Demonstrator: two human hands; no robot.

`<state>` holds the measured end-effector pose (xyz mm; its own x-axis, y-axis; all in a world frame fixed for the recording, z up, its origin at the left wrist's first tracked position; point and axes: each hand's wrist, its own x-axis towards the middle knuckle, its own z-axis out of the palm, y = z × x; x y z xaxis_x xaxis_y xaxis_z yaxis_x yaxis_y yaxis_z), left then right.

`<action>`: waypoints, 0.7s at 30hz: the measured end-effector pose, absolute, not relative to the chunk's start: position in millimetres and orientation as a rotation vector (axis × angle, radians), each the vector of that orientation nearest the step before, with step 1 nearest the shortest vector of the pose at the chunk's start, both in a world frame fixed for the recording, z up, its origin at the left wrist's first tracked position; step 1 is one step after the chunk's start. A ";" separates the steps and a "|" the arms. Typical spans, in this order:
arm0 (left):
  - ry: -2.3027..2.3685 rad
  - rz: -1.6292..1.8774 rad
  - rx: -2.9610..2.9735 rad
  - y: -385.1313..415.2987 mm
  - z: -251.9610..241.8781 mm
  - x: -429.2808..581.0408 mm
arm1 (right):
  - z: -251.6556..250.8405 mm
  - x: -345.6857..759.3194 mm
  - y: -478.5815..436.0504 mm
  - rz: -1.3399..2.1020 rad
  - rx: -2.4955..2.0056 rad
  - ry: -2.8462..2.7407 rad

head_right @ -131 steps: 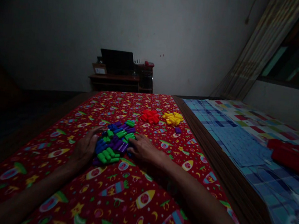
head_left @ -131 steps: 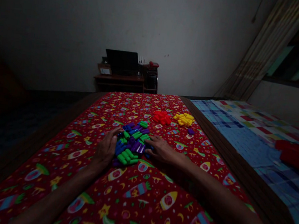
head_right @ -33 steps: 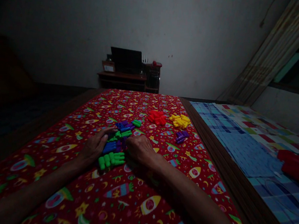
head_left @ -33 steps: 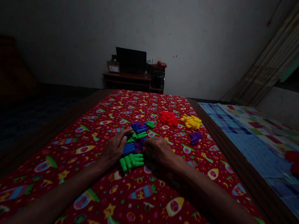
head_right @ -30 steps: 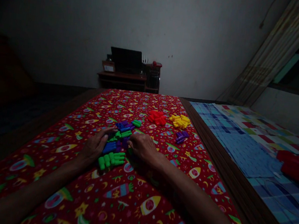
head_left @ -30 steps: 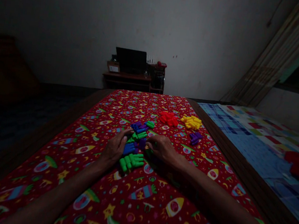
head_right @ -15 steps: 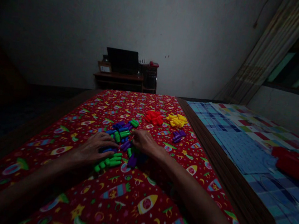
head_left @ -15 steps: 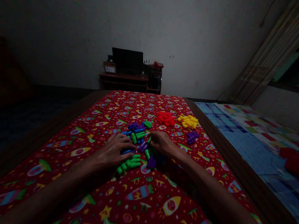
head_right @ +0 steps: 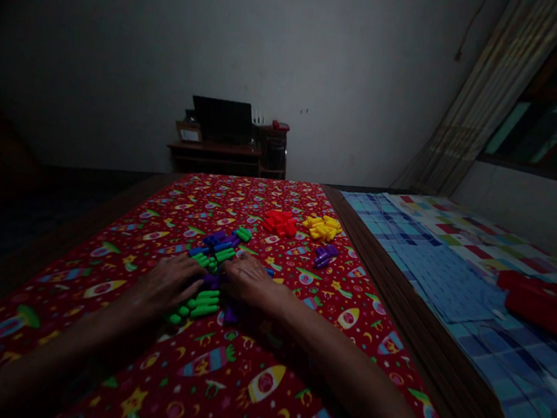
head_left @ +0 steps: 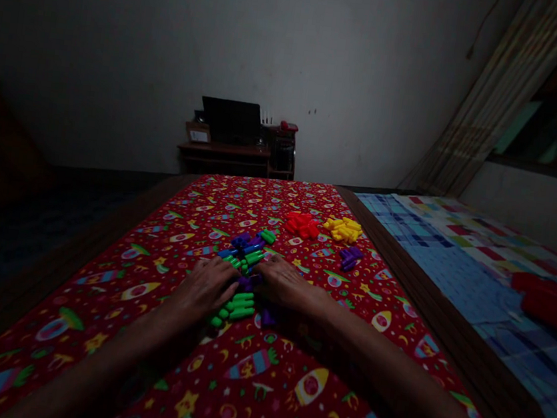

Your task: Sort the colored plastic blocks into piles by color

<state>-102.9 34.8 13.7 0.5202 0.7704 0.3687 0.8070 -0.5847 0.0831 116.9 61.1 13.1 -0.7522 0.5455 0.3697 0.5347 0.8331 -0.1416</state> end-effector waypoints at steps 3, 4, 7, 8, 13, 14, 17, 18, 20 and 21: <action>-1.370 -0.671 -2.702 40.3 12.1 -104.0 | 14.2 120.6 60.5 0.070 -0.813 -2.620; -1.353 -0.700 -2.725 41.2 11.8 -104.3 | 14.4 121.4 60.6 0.089 -0.815 -2.624; -1.281 -0.711 -2.784 41.2 11.6 -104.7 | 16.0 122.6 61.9 0.149 -0.834 -2.598; -1.276 -0.707 -2.794 40.8 11.4 -104.8 | 18.0 123.2 62.7 0.173 -0.842 -2.584; -1.380 -0.747 -2.867 40.9 5.6 -107.7 | 48.6 147.8 73.0 0.377 -0.976 -2.538; -1.382 -0.747 -2.885 41.3 3.9 -108.7 | 57.7 159.3 77.0 0.420 -1.031 -2.520; -1.360 -0.747 -2.914 41.9 0.0 -110.5 | 81.9 202.0 90.1 0.541 -1.209 -2.402; -1.358 -0.757 -2.910 41.6 -0.4 -110.4 | 87.4 215.5 93.3 0.583 -1.261 -2.333; -1.371 -0.797 -2.873 39.8 0.6 -108.4 | 93.9 235.0 96.2 0.685 -1.292 -2.200; -1.375 -0.822 -2.849 38.4 1.9 -106.6 | 95.5 240.0 95.8 0.731 -1.282 -2.163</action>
<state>-106.6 38.4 1.9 0.5212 0.7624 0.3836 0.6988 -0.6392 0.3209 240.0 95.8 95.5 -0.4187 0.8944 0.1575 0.6153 0.4070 -0.6751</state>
